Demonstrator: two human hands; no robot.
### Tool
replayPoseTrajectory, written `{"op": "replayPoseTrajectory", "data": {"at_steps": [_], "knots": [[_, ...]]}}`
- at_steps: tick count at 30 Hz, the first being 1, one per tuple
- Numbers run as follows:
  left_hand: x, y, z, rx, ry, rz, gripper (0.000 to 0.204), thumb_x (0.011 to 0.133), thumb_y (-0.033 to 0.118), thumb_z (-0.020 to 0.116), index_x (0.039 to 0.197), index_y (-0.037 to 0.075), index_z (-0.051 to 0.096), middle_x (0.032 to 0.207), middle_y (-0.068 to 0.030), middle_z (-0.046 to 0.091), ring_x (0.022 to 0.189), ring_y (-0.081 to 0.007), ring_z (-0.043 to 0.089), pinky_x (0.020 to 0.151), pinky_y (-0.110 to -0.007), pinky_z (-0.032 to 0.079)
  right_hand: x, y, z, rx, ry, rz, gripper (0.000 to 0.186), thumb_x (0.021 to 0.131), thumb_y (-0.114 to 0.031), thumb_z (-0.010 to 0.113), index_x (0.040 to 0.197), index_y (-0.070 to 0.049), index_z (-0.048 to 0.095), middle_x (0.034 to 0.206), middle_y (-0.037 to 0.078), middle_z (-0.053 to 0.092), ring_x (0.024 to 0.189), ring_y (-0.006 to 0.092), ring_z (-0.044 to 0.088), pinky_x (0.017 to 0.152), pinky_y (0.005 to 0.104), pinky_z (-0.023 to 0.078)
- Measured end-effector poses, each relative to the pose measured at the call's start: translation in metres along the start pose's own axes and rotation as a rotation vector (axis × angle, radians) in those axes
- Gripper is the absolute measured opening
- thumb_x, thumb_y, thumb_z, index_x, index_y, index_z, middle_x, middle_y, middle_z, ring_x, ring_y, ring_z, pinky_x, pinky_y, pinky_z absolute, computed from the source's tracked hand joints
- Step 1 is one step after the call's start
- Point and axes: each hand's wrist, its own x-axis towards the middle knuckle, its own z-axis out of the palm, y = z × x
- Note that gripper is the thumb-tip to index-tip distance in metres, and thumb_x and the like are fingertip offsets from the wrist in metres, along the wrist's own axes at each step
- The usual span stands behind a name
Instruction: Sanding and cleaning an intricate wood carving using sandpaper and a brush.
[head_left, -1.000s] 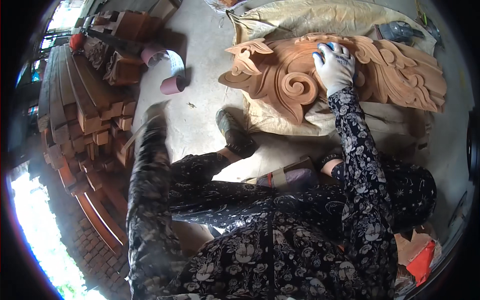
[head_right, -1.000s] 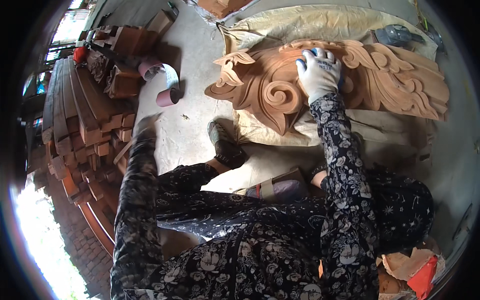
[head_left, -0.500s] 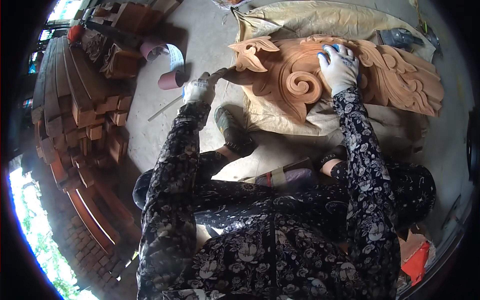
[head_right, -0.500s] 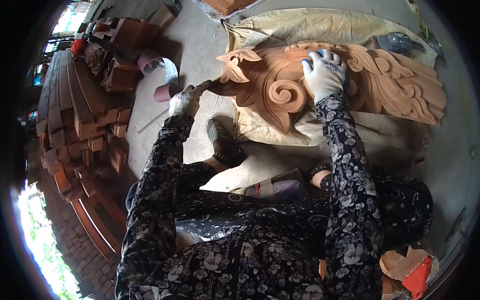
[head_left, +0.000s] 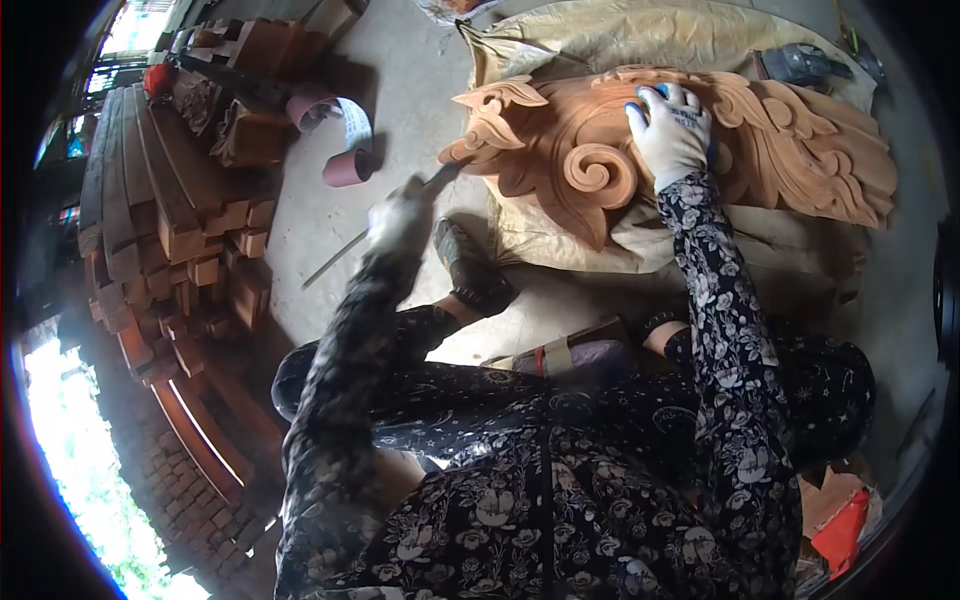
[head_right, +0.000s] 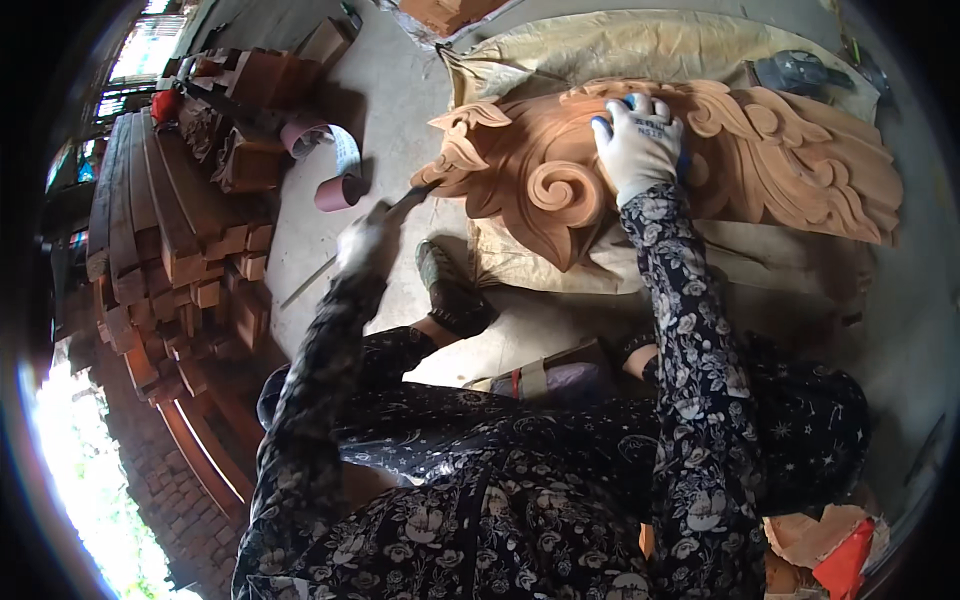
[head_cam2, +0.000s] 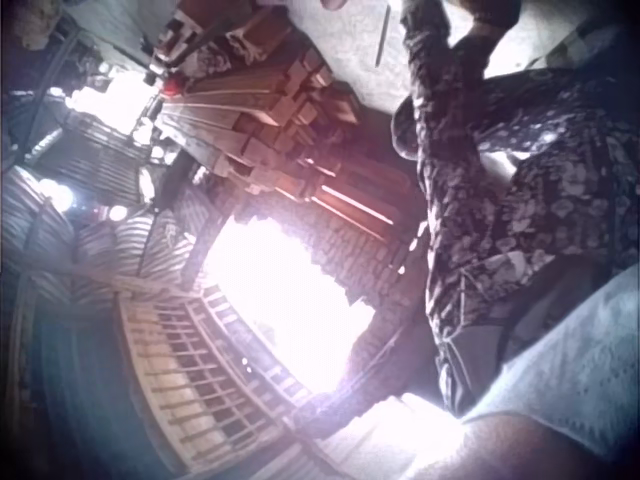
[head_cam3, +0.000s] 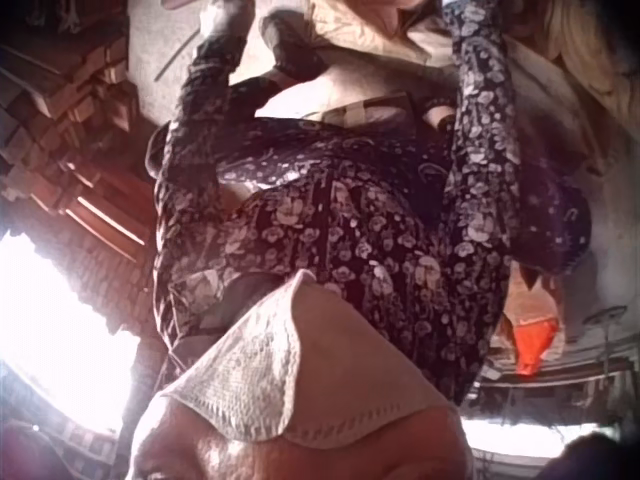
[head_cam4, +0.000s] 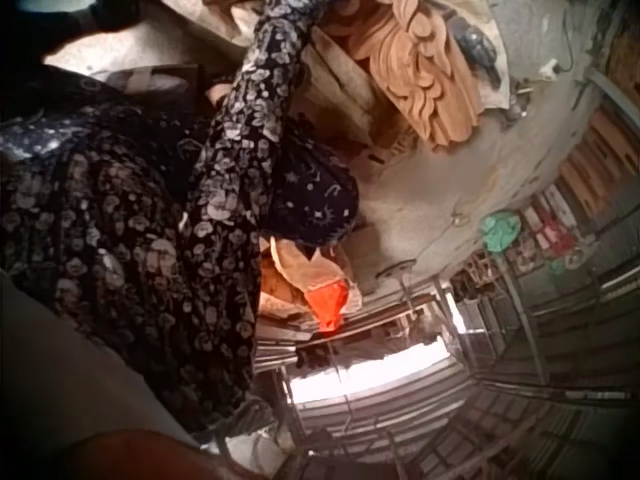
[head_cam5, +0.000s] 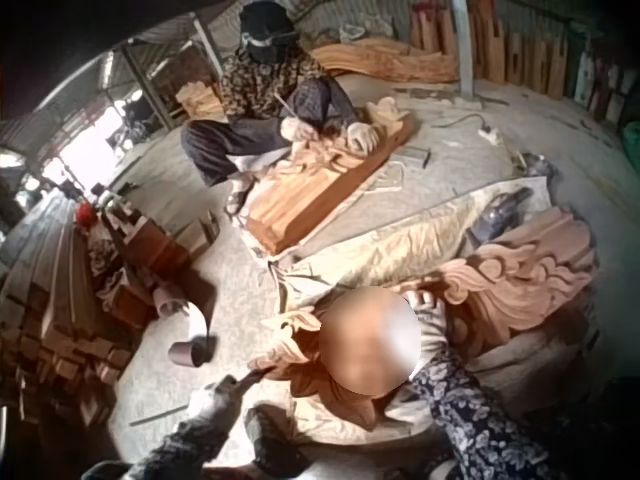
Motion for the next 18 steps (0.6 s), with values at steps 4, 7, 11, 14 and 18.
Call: {"op": "replayPoseTrajectory", "data": {"at_steps": [4, 7, 11, 14, 18], "knots": [[-0.009, -0.048, 0.018, 0.129, -0.077, -0.171, 0.042, 0.091, 0.014, 0.042, 0.122, 0.036, 0.058, 0.106, -0.0084, 0.065, 0.085, -0.0257, 0.066, 0.072, -0.039, 0.053, 0.001, -0.011, -0.007, 0.02, -0.017, -0.034, 0.034, 0.085, -0.04, 0.057, 0.11, -0.018, 0.065, 0.115, 0.007, 0.058, 0.108, 0.0258, 0.051, 0.092, 0.043, 0.039], [-0.035, -0.113, -0.006, -0.007, -0.182, -0.403, 0.037, 0.094, 0.017, 0.038, 0.123, 0.026, 0.06, 0.109, -0.0087, 0.066, 0.095, -0.0224, 0.066, 0.076, -0.033, 0.053, 0.013, -0.013, -0.023, 0.01, -0.042, -0.038, 0.033, 0.084, -0.039, 0.059, 0.106, -0.016, 0.065, 0.113, 0.007, 0.058, 0.106, 0.0259, 0.052, 0.09, 0.0431, 0.039], [-0.08, -0.078, -0.021, -0.004, -0.08, -0.202, 0.035, 0.088, 0.013, 0.045, 0.116, 0.024, 0.063, 0.095, -0.0098, 0.066, 0.085, -0.0279, 0.065, 0.073, -0.039, 0.053, 0.015, -0.01, -0.035, -0.12, 0.207, -0.074, 0.033, 0.083, -0.038, 0.06, 0.104, -0.014, 0.065, 0.109, 0.007, 0.06, 0.102, 0.0268, 0.054, 0.088, 0.0431, 0.041], [-0.073, 0.01, -0.031, 0.068, -0.17, -0.067, 0.035, 0.086, 0.013, 0.049, 0.118, 0.021, 0.059, 0.098, -0.0097, 0.065, 0.082, -0.0276, 0.066, 0.067, -0.041, 0.054, 0.0, -0.013, -0.035, -0.017, -0.056, -0.109, 0.034, 0.084, -0.039, 0.059, 0.107, -0.016, 0.064, 0.116, 0.008, 0.057, 0.107, 0.0266, 0.051, 0.091, 0.0435, 0.039], [-0.026, 0.093, -0.044, -0.031, 0.041, 0.177, 0.035, 0.085, 0.014, 0.05, 0.118, 0.019, 0.059, 0.099, -0.0116, 0.064, 0.084, -0.0281, 0.066, 0.065, -0.043, 0.054, -0.014, -0.018, -0.04, -0.073, 0.078, -0.02, 0.034, 0.086, -0.039, 0.057, 0.11, -0.016, 0.064, 0.118, 0.008, 0.055, 0.112, 0.0272, 0.049, 0.095, 0.0461, 0.038]]}}
